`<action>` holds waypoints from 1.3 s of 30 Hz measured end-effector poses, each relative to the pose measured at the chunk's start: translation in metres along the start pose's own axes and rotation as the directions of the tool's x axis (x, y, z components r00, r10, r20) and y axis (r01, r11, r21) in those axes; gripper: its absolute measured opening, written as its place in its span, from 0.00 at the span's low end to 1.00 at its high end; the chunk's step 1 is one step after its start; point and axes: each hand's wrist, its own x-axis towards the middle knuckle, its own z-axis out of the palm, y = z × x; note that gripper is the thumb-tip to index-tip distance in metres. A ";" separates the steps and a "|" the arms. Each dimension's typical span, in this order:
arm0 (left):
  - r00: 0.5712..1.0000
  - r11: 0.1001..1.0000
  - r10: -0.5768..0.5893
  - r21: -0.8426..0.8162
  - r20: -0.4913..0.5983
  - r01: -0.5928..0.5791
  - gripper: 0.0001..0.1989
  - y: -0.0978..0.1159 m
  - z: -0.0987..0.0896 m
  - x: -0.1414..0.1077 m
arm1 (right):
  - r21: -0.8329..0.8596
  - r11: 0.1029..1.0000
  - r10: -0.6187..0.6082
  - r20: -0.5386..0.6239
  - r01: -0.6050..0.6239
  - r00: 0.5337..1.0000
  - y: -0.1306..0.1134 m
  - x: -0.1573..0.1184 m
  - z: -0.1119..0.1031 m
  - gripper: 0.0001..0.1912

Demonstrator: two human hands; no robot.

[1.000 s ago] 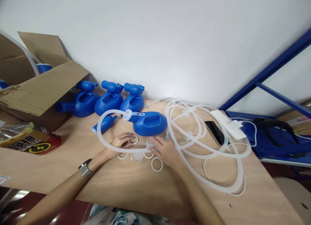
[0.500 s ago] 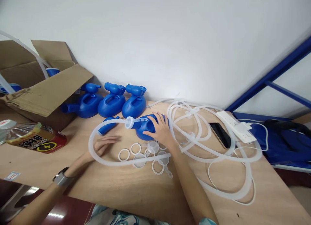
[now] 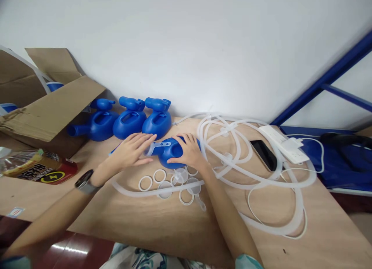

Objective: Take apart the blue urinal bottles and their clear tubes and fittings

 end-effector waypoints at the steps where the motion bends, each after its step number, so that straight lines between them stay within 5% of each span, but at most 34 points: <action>1: 0.999 0.998 0.003 0.058 0.050 -0.006 0.41 -0.001 0.009 0.009 | -0.014 1.000 0.001 -0.010 -0.001 1.000 0.000 -0.001 0.002 0.48; 6: 0.989 0.981 -0.116 0.165 0.095 0.099 0.35 -0.006 0.037 0.023 | -0.087 0.994 0.052 -0.083 -0.059 0.995 -0.002 -0.002 0.016 0.51; 16: 0.929 0.907 -0.371 0.219 0.007 0.360 0.26 0.027 0.029 0.034 | -0.118 0.988 0.088 -0.134 -0.104 0.987 -0.006 -0.004 0.023 0.48; 21: 0.951 0.941 -0.306 0.164 0.041 0.296 0.27 0.021 0.016 0.038 | -0.204 0.971 0.105 -0.096 -0.123 0.990 -0.008 0.000 0.019 0.58; 25: 0.989 0.999 -0.032 0.026 0.146 0.029 0.27 0.000 0.011 0.041 | -0.232 0.969 0.078 -0.037 -0.085 0.996 -0.010 0.004 0.014 0.56; 28: 0.990 0.992 0.092 -0.101 0.106 -0.082 0.24 -0.014 0.017 0.039 | -0.238 0.969 0.060 -0.013 -0.061 0.998 -0.010 0.004 0.013 0.49; 32: 0.997 0.965 0.081 -0.252 -0.001 -0.078 0.21 -0.020 0.028 0.036 | -0.224 0.972 0.060 -0.027 -0.065 0.998 -0.011 0.003 0.015 0.42; 39: 0.995 0.964 0.086 -0.248 -0.045 -0.095 0.18 -0.018 0.036 0.039 | -0.168 0.986 0.018 0.016 -0.015 1.000 -0.012 0.000 0.010 0.34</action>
